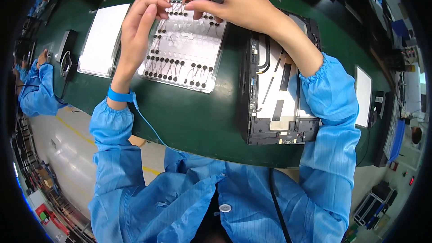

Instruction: Assembling internal components of a handheld electronic device on a factory production line.

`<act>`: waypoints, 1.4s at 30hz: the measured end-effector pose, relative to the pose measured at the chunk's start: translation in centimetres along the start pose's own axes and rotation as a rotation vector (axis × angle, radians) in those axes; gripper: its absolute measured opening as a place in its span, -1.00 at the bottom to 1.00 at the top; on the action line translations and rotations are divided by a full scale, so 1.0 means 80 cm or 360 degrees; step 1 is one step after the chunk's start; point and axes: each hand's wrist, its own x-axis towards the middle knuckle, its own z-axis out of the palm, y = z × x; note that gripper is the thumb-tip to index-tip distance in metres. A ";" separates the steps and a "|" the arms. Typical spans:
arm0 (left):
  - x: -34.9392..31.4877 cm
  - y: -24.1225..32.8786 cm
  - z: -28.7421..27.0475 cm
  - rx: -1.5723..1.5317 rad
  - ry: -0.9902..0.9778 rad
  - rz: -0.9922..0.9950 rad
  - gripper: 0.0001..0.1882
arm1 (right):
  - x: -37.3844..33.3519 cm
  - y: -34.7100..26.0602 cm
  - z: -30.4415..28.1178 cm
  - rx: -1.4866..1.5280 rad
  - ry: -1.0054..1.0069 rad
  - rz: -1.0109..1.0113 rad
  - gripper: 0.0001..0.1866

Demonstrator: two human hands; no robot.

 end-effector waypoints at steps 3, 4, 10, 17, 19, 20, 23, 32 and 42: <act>-0.006 -0.011 0.009 -0.0122 -0.0033 -0.0174 -0.82 | 0.002 0.006 0.006 -0.0240 0.0251 -0.0244 -0.81; -0.007 -0.011 0.014 -0.0194 -0.0034 -0.0225 -0.84 | 0.001 0.008 0.009 -0.0373 0.0349 -0.0422 -0.79; -0.009 -0.004 0.020 -0.0305 0.0045 -0.0330 -0.86 | -0.001 0.012 0.017 -0.0954 0.0438 -0.0492 -0.78; -0.012 -0.007 0.019 -0.0257 0.0038 -0.0290 -0.86 | -0.001 0.017 0.018 -0.0989 0.0428 -0.0554 -0.77; -0.011 -0.007 0.020 -0.0352 0.0031 -0.0318 -0.87 | -0.001 0.017 0.017 -0.1002 0.0432 -0.0631 -0.78; -0.008 -0.004 0.021 -0.0345 0.0024 -0.0321 -0.87 | -0.001 0.019 0.016 -0.0996 0.0442 -0.0630 -0.78; -0.008 0.000 0.019 -0.0453 -0.0003 -0.0387 -0.88 | 0.001 0.019 0.020 -0.0931 0.0535 -0.0661 -0.82; -0.013 0.007 0.022 -0.1371 -0.0101 -0.0931 -0.90 | 0.005 0.015 0.033 -0.0524 0.0636 -0.0802 -0.83; -0.008 -0.011 -0.001 0.0794 -0.0456 -0.0135 -0.86 | -0.029 -0.042 -0.052 -0.0490 0.0566 -0.0472 -0.84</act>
